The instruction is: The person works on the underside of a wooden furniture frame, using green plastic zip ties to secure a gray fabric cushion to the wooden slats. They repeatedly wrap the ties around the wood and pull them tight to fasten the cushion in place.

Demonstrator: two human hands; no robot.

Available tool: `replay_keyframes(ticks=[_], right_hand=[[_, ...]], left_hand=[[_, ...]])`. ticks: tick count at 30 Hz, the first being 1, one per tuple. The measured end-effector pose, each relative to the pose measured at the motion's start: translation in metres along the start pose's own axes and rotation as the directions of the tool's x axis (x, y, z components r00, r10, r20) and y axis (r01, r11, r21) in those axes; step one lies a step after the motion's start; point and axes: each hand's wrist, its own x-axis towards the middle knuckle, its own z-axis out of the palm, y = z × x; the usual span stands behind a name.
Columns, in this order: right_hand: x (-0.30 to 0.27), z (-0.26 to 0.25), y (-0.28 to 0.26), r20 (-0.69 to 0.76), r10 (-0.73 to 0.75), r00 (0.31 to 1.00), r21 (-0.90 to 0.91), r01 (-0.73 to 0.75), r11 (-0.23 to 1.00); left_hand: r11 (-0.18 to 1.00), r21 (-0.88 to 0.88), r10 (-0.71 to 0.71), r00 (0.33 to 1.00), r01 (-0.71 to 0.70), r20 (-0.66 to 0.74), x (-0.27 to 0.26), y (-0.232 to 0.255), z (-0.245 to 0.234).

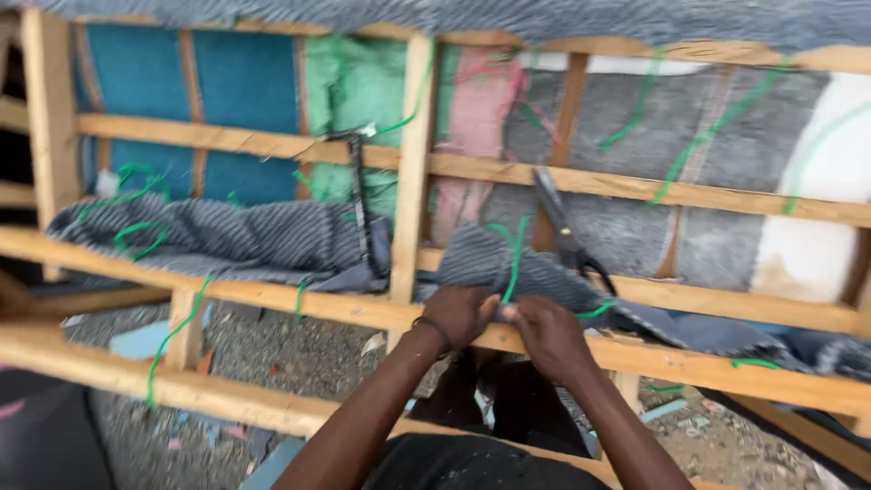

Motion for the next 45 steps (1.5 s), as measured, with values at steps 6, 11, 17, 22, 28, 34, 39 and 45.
replay_keyframes(ticks=[6,11,17,22,28,34,39,45], right_hand=[[-0.032,-0.027,0.009,-0.282,0.062,0.957,-0.068,-0.084,0.994],[-0.101,-0.051,0.081,-0.603,0.055,0.796,-0.217,-0.230,0.949],[-0.155,-0.067,0.104,-0.561,0.127,0.818,-0.309,-0.350,0.884],[-0.153,-0.065,0.115,-0.512,0.205,0.834,-0.243,-0.370,0.897],[-0.146,-0.067,0.114,-0.464,0.285,0.839,-0.195,-0.410,0.891],[-0.149,-0.065,0.126,-0.422,0.329,0.845,-0.197,-0.439,0.877],[-0.148,-0.061,0.127,-0.452,0.302,0.840,-0.227,-0.436,0.871],[-0.154,-0.076,0.111,-0.411,0.320,0.854,-0.172,-0.417,0.892]], left_hand=[[0.995,0.053,0.076,0.988,-0.083,0.137,0.008,0.050,-0.017],[0.985,0.123,0.076,0.940,-0.123,0.331,0.058,0.093,0.032],[0.969,0.246,-0.143,0.887,0.035,0.439,0.112,0.117,0.099],[0.933,0.290,-0.314,0.879,0.215,0.358,0.166,0.094,0.158],[0.906,0.347,-0.371,0.853,0.245,0.368,0.174,0.095,0.167],[0.954,0.246,-0.246,0.914,0.169,0.323,0.167,0.088,0.169],[0.995,0.088,-0.048,0.996,0.041,0.074,0.140,0.107,0.147],[0.972,0.212,0.043,0.964,-0.101,0.263,0.158,0.086,0.179]])
